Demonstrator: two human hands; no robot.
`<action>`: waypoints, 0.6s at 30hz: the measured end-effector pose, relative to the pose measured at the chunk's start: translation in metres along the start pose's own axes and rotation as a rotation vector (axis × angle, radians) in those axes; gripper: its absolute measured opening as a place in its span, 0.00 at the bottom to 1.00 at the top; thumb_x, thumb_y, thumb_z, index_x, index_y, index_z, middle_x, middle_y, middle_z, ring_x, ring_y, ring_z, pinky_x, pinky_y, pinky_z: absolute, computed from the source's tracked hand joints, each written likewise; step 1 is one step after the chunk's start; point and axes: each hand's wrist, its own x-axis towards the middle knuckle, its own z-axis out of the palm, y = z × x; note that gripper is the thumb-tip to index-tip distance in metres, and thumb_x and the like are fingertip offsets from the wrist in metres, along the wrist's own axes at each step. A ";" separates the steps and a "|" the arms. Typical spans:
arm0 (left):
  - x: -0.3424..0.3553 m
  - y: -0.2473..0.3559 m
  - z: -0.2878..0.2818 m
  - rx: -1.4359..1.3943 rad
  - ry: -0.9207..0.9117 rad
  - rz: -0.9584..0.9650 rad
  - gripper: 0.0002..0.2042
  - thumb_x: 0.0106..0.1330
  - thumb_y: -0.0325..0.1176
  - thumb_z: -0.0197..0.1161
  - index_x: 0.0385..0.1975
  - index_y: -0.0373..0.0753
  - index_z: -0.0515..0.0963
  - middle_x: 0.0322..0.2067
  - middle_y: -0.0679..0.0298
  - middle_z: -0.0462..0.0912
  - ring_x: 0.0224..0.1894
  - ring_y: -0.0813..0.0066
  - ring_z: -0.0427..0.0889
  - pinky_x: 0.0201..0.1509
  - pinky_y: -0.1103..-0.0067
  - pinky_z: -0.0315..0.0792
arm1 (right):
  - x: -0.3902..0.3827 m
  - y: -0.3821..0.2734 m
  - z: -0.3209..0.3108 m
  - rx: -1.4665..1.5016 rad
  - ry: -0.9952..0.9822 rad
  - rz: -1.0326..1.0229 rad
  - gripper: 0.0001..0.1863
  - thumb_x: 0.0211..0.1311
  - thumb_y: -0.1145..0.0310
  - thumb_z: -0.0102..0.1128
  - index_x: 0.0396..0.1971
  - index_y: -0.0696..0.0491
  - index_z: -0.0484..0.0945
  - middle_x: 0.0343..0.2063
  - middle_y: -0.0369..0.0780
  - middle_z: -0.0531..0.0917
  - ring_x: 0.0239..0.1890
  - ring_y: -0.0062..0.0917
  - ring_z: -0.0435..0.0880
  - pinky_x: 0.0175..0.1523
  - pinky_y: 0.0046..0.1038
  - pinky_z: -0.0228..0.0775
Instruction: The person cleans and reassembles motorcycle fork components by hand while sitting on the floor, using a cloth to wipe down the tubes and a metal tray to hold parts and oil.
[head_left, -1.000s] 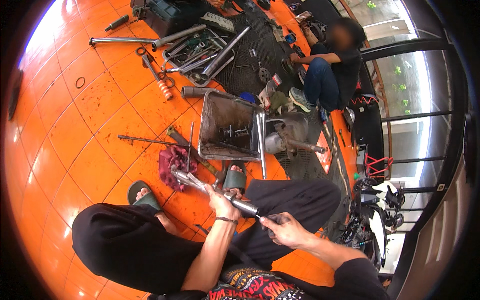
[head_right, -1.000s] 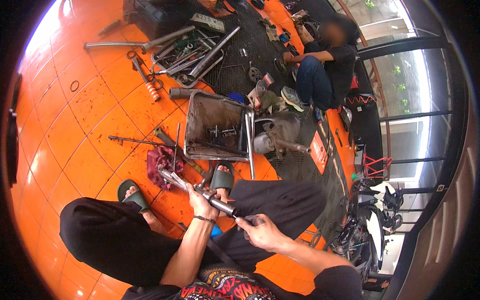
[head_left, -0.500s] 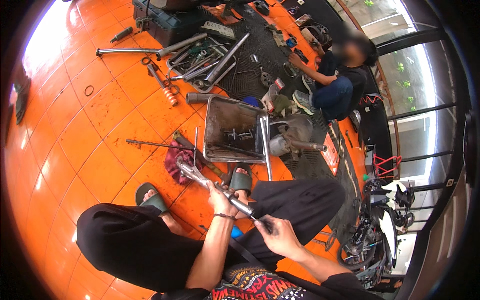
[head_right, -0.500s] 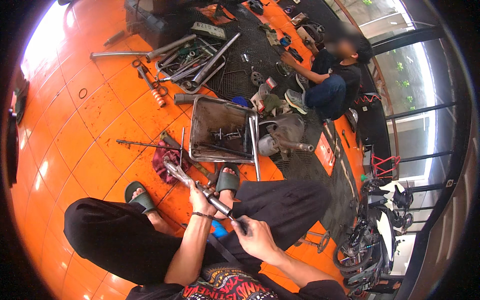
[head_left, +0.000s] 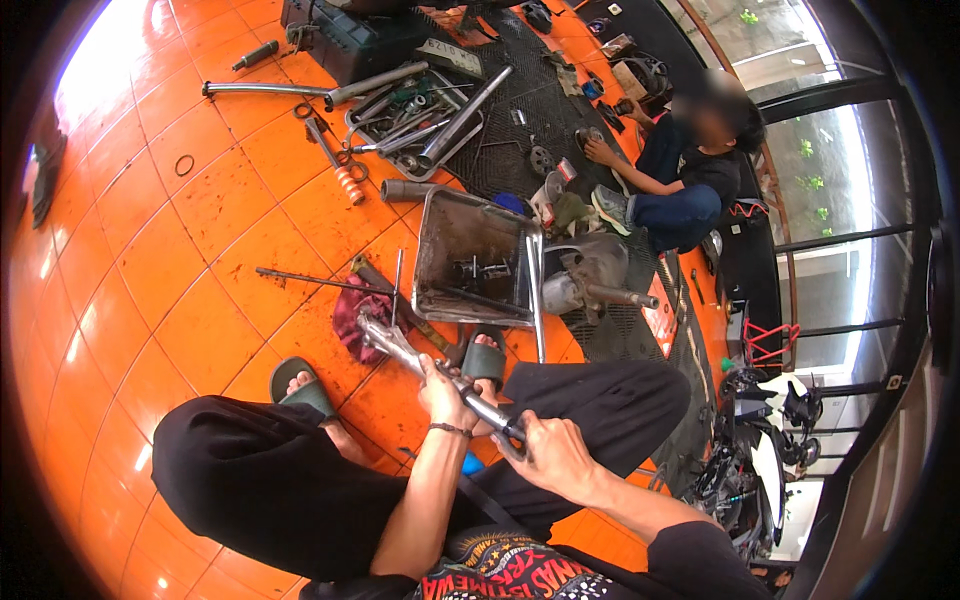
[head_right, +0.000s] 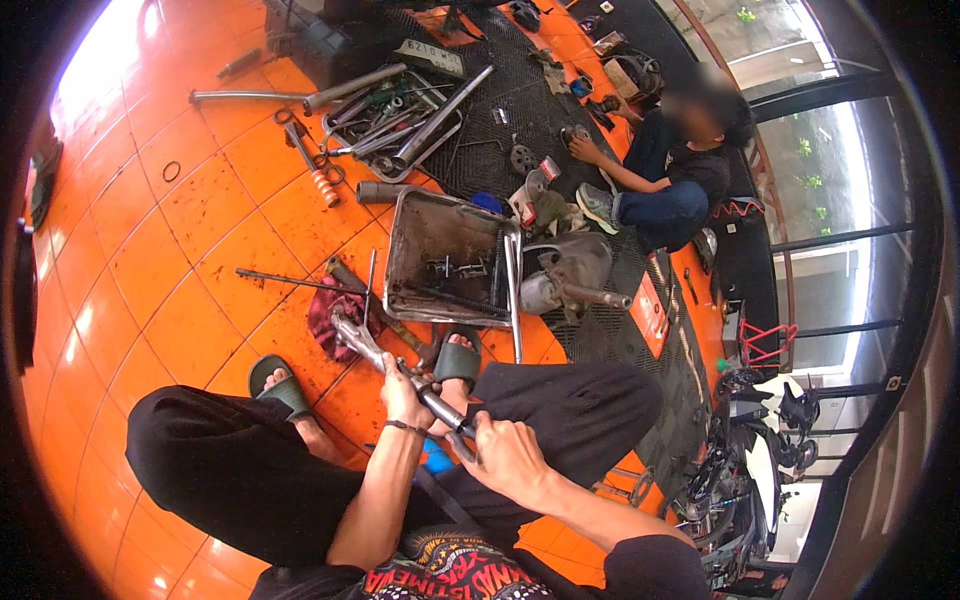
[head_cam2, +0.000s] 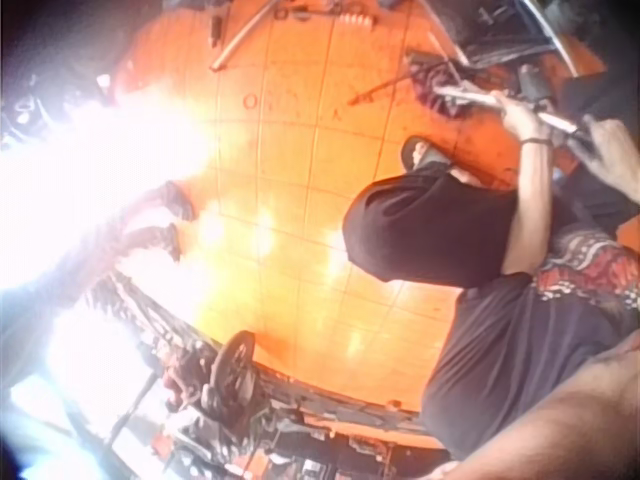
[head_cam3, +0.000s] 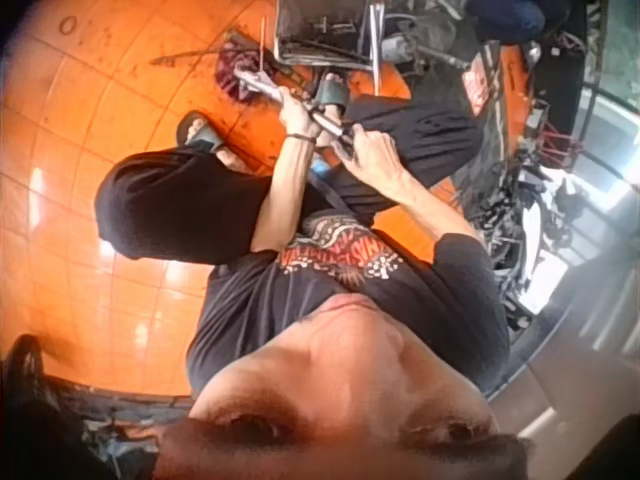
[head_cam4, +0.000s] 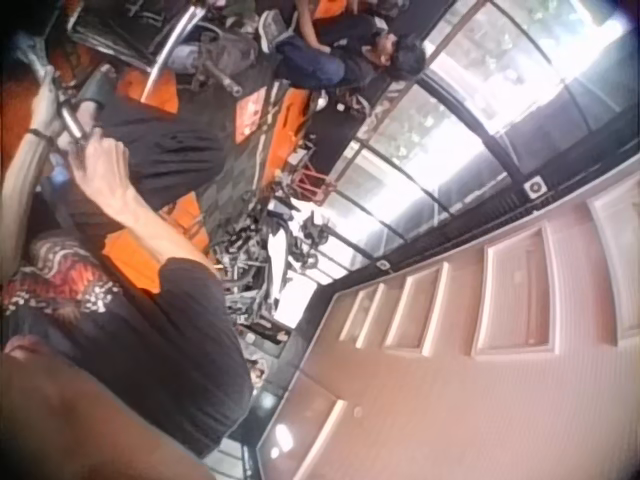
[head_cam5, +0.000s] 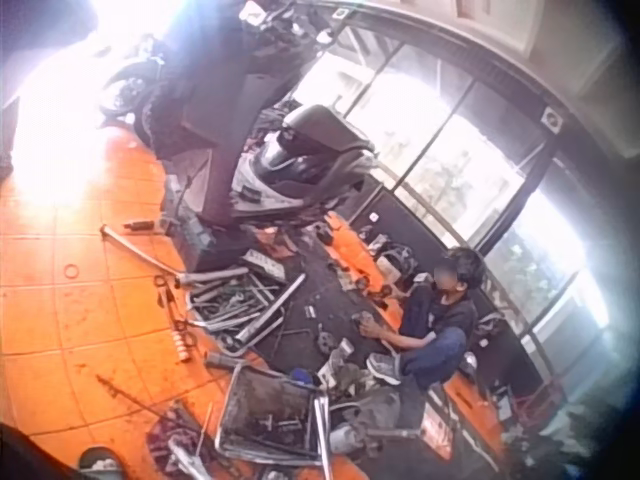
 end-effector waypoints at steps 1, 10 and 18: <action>0.000 0.001 0.000 -0.001 0.002 -0.003 0.21 0.71 0.59 0.51 0.33 0.46 0.65 0.21 0.65 0.70 0.18 0.69 0.72 0.19 0.73 0.68 | 0.002 0.001 -0.001 0.021 0.018 0.046 0.19 0.60 0.61 0.66 0.22 0.62 0.72 0.11 0.48 0.76 0.16 0.45 0.80 0.21 0.40 0.72; -0.003 0.003 0.005 0.044 -0.034 -0.046 0.25 0.71 0.62 0.47 0.34 0.41 0.66 0.21 0.66 0.68 0.18 0.71 0.71 0.18 0.70 0.69 | 0.006 0.039 0.016 0.398 -0.036 -0.025 0.20 0.63 0.59 0.65 0.20 0.61 0.76 0.11 0.51 0.73 0.12 0.42 0.75 0.19 0.36 0.63; 0.013 0.013 -0.004 0.020 -0.076 -0.072 0.28 0.66 0.68 0.48 0.33 0.44 0.63 0.23 0.62 0.69 0.21 0.65 0.73 0.19 0.71 0.68 | -0.034 0.071 0.008 0.684 -0.149 0.188 0.20 0.70 0.60 0.59 0.25 0.63 0.77 0.12 0.35 0.68 0.18 0.14 0.62 0.22 0.24 0.57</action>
